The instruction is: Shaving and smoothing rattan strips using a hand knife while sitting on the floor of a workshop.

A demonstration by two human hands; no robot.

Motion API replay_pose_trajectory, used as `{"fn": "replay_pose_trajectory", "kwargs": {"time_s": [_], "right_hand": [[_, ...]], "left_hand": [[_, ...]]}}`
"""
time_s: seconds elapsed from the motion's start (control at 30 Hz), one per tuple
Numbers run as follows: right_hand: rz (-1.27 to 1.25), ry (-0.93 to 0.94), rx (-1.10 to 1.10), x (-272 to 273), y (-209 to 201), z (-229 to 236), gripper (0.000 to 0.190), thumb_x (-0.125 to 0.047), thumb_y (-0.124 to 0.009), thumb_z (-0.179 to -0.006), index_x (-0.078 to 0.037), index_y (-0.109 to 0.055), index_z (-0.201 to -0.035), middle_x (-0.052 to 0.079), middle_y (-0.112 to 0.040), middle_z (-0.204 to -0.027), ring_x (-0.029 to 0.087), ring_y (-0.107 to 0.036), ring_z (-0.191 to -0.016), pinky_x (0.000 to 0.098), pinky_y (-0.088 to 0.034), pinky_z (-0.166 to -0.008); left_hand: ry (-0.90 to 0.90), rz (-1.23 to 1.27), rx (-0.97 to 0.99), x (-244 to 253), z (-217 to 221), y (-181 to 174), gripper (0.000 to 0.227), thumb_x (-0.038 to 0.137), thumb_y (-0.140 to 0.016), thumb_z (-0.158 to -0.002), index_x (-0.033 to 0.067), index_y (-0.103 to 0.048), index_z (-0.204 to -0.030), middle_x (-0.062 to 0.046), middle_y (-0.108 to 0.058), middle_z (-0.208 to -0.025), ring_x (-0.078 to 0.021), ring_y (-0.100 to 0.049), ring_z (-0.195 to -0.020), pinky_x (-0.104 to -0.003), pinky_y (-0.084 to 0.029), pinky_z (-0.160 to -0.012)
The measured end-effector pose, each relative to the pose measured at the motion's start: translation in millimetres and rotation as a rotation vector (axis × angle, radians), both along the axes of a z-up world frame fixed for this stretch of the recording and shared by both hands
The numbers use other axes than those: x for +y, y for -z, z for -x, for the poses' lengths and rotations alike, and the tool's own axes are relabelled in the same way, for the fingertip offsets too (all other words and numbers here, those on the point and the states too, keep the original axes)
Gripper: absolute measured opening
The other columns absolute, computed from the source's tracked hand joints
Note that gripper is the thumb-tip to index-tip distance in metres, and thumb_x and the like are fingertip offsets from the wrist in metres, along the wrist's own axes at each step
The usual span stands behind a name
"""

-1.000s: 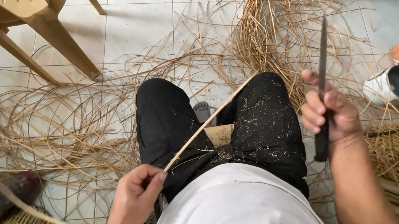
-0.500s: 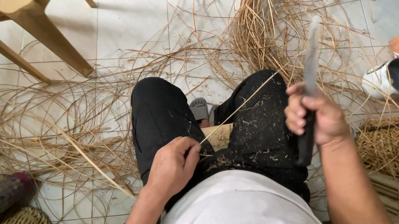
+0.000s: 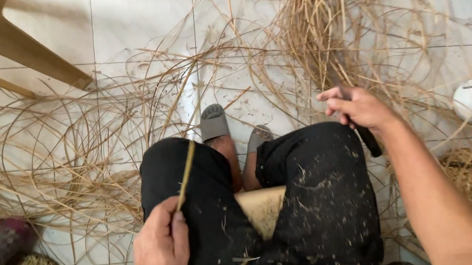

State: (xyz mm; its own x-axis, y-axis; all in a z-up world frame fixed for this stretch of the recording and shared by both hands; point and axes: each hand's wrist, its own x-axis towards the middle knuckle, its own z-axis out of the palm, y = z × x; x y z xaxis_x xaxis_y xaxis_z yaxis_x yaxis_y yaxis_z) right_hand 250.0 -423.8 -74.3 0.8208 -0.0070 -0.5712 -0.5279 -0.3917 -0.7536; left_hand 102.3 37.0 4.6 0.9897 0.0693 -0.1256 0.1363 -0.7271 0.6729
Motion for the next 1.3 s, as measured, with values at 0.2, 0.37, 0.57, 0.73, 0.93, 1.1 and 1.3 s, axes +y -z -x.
{"fn": "replay_pose_trajectory", "kwargs": {"time_s": [0.2, 0.37, 0.57, 0.73, 0.93, 1.1, 1.3], "right_hand": [[-0.070, -0.060, 0.223, -2, 146, -60, 0.043, -0.013, -0.065, -0.095, -0.003, -0.068, -0.136, 0.006, -0.060, -0.073, 0.013, -0.039, -0.047, 0.0289, -0.034, -0.042], [-0.176, 0.014, 0.289, 6, 226, -75, 0.054, -0.009, -0.063, -0.094, -0.005, -0.057, -0.147, 0.008, -0.065, -0.118, 0.013, -0.043, -0.049, 0.0283, -0.037, -0.041], [-0.042, 0.034, 0.286, 13, 293, -95, 0.057, -0.013, -0.060, -0.097, -0.012, -0.050, -0.152, 0.005, -0.061, -0.143, 0.016, -0.047, -0.058, 0.0315, -0.044, -0.045], [0.312, -0.153, 0.327, 12, 398, -91, 0.062, -0.045, -0.069, -0.093, -0.035, -0.052, -0.152, 0.010, -0.076, -0.114, 0.026, -0.069, -0.047, 0.0376, -0.059, -0.035], [0.139, -0.210, 0.276, 30, 329, -90, 0.026, -0.032, -0.068, -0.100, -0.006, -0.070, -0.104, 0.013, -0.076, -0.080, 0.029, -0.070, -0.068, 0.0426, -0.054, -0.069], [-0.267, 0.289, -0.079, 14, 217, -96, 0.030, -0.028, -0.054, -0.115, -0.003, -0.071, -0.111, 0.014, -0.063, -0.073, 0.015, -0.052, -0.046, 0.0286, -0.050, -0.043], [0.200, -0.311, -0.055, 8, 67, -74, 0.025, -0.032, -0.072, -0.094, -0.011, -0.085, -0.089, 0.003, -0.057, -0.051, 0.015, -0.043, -0.039, 0.0329, -0.033, -0.039]], "left_hand": [[0.002, -0.043, -0.192, -13, -29, 28, 0.024, 0.001, -0.064, -0.080, 0.0051, -0.073, -0.102, -0.005, -0.068, -0.071, -0.0216, -0.057, -0.052, -0.029, -0.048, -0.054], [-0.095, -0.011, -0.108, -9, -32, 50, 0.022, 0.003, -0.063, -0.073, 0.0043, -0.076, -0.091, -0.004, -0.072, -0.068, -0.0142, -0.059, -0.048, -0.022, -0.050, -0.053], [0.371, 0.120, 0.756, 138, 73, 177, 0.042, 0.018, -0.072, -0.078, 0.0227, -0.077, -0.119, 0.006, -0.083, -0.082, -0.0104, -0.081, -0.071, -0.025, -0.062, -0.063], [0.344, -0.149, 0.387, -133, -174, 376, 0.019, 0.018, -0.070, -0.080, 0.0199, -0.068, -0.100, 0.000, -0.072, -0.084, -0.0189, -0.073, -0.079, -0.035, -0.052, -0.071], [0.236, -0.462, -0.339, -140, -147, 521, 0.022, 0.021, -0.066, -0.085, 0.0141, -0.059, -0.066, -0.011, -0.057, -0.065, -0.0326, -0.059, -0.066, -0.047, -0.041, -0.074], [0.238, -0.465, -0.350, -149, -165, 447, 0.022, 0.027, -0.068, -0.085, 0.0165, -0.061, -0.067, -0.009, -0.056, -0.069, -0.0305, -0.060, -0.072, -0.046, -0.041, -0.075], [-0.140, 0.368, 0.194, -29, -58, 22, 0.035, 0.002, -0.077, -0.078, 0.0068, -0.081, -0.112, 0.006, -0.053, -0.051, -0.0047, -0.042, -0.044, -0.019, -0.035, -0.044]]}}
